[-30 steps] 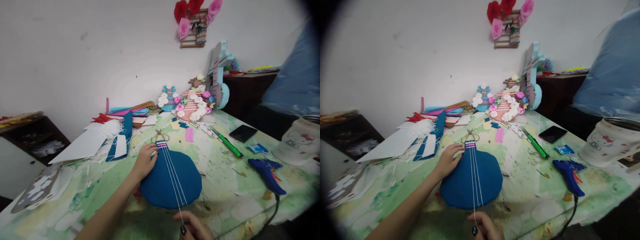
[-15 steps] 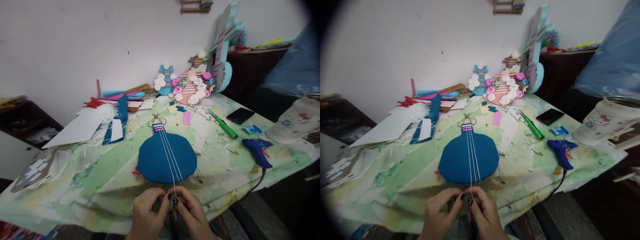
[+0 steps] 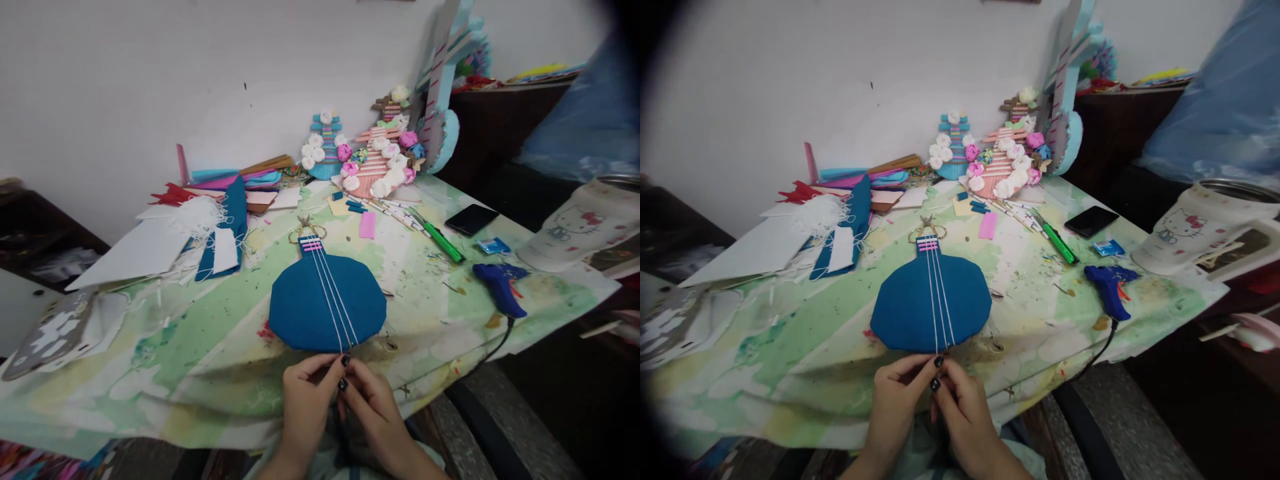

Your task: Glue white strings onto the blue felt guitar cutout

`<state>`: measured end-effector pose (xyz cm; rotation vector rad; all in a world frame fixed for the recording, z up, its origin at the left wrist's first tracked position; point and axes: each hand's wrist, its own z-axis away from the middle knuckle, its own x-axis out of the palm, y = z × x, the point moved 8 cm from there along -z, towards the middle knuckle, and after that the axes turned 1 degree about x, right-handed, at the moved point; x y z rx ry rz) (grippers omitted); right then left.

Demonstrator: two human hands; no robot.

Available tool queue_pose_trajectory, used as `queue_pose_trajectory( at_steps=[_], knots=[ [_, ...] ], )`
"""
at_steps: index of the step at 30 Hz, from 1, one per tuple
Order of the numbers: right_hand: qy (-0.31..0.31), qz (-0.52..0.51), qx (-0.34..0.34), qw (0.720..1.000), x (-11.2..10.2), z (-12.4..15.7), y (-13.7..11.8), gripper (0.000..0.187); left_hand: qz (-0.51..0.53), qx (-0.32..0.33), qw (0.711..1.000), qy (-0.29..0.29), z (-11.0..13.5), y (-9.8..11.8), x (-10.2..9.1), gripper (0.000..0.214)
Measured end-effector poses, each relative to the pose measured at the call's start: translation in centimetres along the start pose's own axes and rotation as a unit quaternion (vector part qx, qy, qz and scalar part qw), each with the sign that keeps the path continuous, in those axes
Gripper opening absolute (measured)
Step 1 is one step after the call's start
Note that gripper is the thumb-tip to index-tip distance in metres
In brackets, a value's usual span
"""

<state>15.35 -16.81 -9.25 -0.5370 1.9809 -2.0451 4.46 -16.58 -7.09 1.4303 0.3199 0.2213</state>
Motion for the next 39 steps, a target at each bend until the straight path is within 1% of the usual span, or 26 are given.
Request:
queue_pose_trajectory(
  at_steps=[2, 3, 6, 8, 11, 12, 14, 19, 21, 25, 32, 36, 39],
  knots=[
    [-0.001, 0.011, 0.004, 1.000, -0.2, 0.1, 0.0, 0.031, 0.009, -0.014, 1.000, 0.000, 0.0, -0.3, 0.1, 0.020],
    [0.010, 0.017, 0.006, 1.000, -0.4, 0.1, 0.0, 0.031, 0.013, -0.015, 1.000, 0.001, 0.0, -0.4, 0.1, 0.019],
    [0.094, 0.020, 0.015, 0.995, -2.2, 0.0, -0.4, 0.038, 0.015, -0.007, 1.000, 0.005, 0.0, -0.5, 0.0, 0.018],
    [0.138, -0.011, 0.047, 0.989, -3.0, -0.4, -0.4, 0.047, 0.010, 0.005, 1.000, 0.006, 0.1, -0.3, -0.1, 0.018],
    [0.156, -0.079, 0.126, 0.977, -3.2, -1.5, 0.2, 0.055, 0.000, 0.043, 0.999, 0.015, 0.1, 0.2, -0.3, 0.015],
    [0.161, -0.090, 0.146, 0.972, -3.2, -1.8, 0.4, 0.056, -0.008, 0.059, 0.998, 0.020, 0.2, 0.4, -0.4, 0.014],
    [0.180, -0.095, 0.165, 0.965, -3.3, -2.4, 0.5, 0.055, -0.033, 0.082, 0.996, 0.026, 0.2, 0.5, -0.6, 0.012],
    [0.239, -0.105, 0.159, 0.952, -4.2, -2.5, 0.6, 0.047, -0.081, 0.093, 0.992, 0.028, 0.4, 0.2, -0.5, 0.012],
    [0.239, -0.122, 0.164, 0.949, -4.2, -2.2, 0.8, 0.045, -0.083, 0.097, 0.991, 0.029, 0.4, 0.2, -0.4, 0.012],
    [0.215, -0.176, 0.189, 0.942, -3.7, -1.7, 1.5, 0.043, -0.077, 0.101, 0.991, 0.033, 0.5, 0.3, -0.2, 0.012],
    [0.157, -0.240, 0.185, 0.940, -3.0, -1.6, 1.1, 0.043, -0.088, 0.108, 0.990, 0.035, 0.3, 0.2, 0.0, 0.012],
    [0.140, -0.262, 0.181, 0.938, -2.8, -1.5, 0.9, 0.042, -0.093, 0.127, 0.987, 0.042, 0.3, 0.7, -0.1, 0.011],
    [0.132, -0.274, 0.183, 0.935, -2.8, -1.5, 1.0, 0.040, -0.091, 0.126, 0.987, 0.040, 0.2, 0.7, -0.1, 0.011]
  ],
)
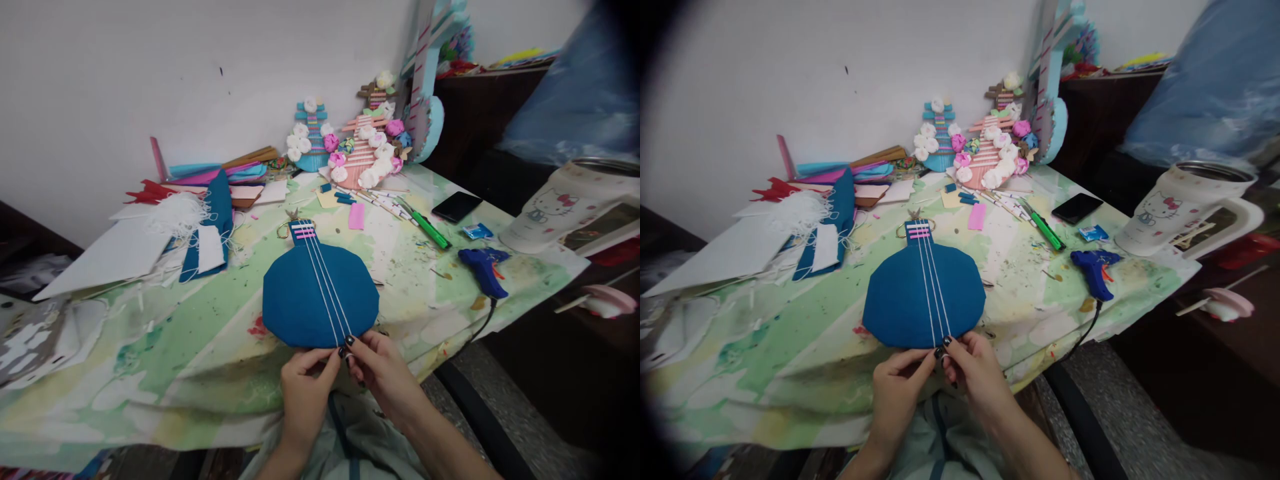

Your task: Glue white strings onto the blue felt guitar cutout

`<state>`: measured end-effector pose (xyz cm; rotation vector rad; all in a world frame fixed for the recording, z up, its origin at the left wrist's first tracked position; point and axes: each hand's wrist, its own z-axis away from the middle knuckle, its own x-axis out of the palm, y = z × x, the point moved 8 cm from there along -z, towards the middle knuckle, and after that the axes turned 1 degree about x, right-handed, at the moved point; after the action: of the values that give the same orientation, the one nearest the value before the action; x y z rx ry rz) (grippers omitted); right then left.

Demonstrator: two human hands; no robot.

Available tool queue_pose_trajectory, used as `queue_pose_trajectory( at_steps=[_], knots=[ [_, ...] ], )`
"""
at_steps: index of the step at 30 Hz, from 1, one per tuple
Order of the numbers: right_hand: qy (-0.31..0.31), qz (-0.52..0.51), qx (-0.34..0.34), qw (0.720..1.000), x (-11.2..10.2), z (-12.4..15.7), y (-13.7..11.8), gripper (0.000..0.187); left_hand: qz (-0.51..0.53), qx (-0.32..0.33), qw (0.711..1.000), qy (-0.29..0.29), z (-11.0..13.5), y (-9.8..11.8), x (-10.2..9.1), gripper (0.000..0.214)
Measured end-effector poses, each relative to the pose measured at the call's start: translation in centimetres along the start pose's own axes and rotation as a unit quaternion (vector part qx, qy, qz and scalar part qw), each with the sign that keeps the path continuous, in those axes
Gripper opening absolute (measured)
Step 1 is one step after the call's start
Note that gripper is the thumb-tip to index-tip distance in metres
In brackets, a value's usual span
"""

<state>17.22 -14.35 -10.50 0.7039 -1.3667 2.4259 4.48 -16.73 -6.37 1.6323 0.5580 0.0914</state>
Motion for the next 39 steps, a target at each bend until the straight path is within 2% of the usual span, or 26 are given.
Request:
queue_pose_trajectory(
  at_steps=[11, 15, 23, 30, 32, 35, 37, 39],
  knots=[
    [-0.023, 0.009, -0.022, 0.999, 0.3, -0.5, 0.0, 0.038, 0.007, -0.010, 1.000, 0.002, -0.6, -0.2, -0.2, 0.014],
    [-0.034, 0.046, -0.045, 0.997, 0.2, -0.4, -0.4, 0.037, 0.011, 0.000, 1.000, 0.014, -0.9, 0.0, -0.6, 0.014],
    [-0.032, 0.125, -0.016, 0.992, -2.2, 0.1, 0.7, 0.030, 0.027, -0.020, 0.999, 0.003, -1.1, -0.4, -0.7, 0.017],
    [-0.057, 0.206, -0.012, 0.977, -2.2, 1.0, 0.9, 0.018, 0.052, -0.035, 0.998, 0.009, -1.1, -0.7, -0.7, 0.017],
    [-0.035, 0.199, -0.046, 0.978, -2.4, 1.4, 0.2, 0.023, 0.050, -0.037, 0.998, 0.009, -1.1, -0.8, -0.7, 0.017],
    [0.038, 0.152, -0.189, 0.970, -2.9, 3.4, -2.4, 0.035, 0.055, -0.045, 0.997, 0.009, -1.1, -0.9, -0.7, 0.018],
    [0.086, 0.122, -0.316, 0.937, -3.3, 6.2, -4.8, 0.038, 0.065, -0.053, 0.996, 0.006, -1.0, -1.1, -0.7, 0.018],
    [0.100, 0.139, -0.433, 0.885, -3.2, 9.5, -6.8, 0.036, 0.067, -0.059, 0.996, 0.004, -1.1, -1.2, -0.7, 0.018]
  ],
)
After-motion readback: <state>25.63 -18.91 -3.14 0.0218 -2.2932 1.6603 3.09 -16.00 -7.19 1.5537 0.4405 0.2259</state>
